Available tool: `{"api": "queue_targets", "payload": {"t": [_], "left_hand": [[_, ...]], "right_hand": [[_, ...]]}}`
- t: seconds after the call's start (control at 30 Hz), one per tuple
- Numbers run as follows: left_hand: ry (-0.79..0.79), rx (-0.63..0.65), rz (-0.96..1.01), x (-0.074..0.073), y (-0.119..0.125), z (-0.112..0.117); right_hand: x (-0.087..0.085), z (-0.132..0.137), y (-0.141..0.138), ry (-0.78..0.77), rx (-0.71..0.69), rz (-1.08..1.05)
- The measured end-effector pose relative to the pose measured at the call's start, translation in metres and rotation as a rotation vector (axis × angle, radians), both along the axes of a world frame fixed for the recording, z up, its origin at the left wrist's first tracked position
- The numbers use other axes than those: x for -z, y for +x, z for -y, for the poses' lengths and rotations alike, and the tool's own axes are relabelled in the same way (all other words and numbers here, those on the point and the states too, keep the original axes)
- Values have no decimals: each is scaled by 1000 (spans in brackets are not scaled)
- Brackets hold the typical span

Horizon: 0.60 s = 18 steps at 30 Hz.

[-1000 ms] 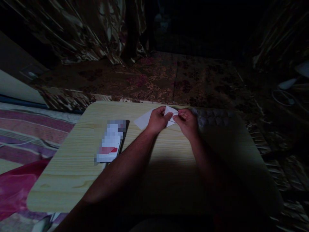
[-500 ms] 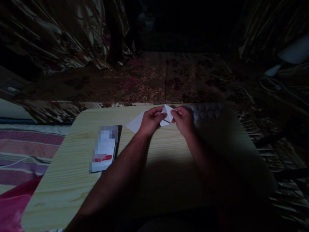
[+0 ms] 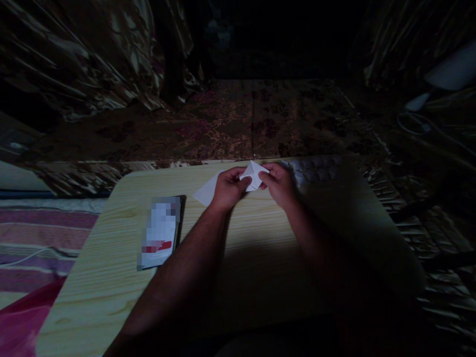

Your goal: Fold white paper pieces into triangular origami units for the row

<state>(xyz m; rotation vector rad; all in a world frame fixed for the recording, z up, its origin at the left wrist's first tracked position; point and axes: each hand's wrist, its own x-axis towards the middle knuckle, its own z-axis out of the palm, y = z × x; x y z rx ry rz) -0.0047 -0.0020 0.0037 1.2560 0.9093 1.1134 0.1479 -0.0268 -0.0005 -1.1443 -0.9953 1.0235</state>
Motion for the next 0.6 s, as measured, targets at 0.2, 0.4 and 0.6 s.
{"api": "queue_targets", "payload": {"t": [0.2,0.4,0.6], "left_hand": [[-29,24,51,3,-3,-3],[-48,18,95,3,-4,-5],[-49,22,132,0,-3,-4]], "right_hand": [[3,0,6,9,-128,9],[5,0,9,22,-154,-20],[2,2,9,47,-179,-9]]}}
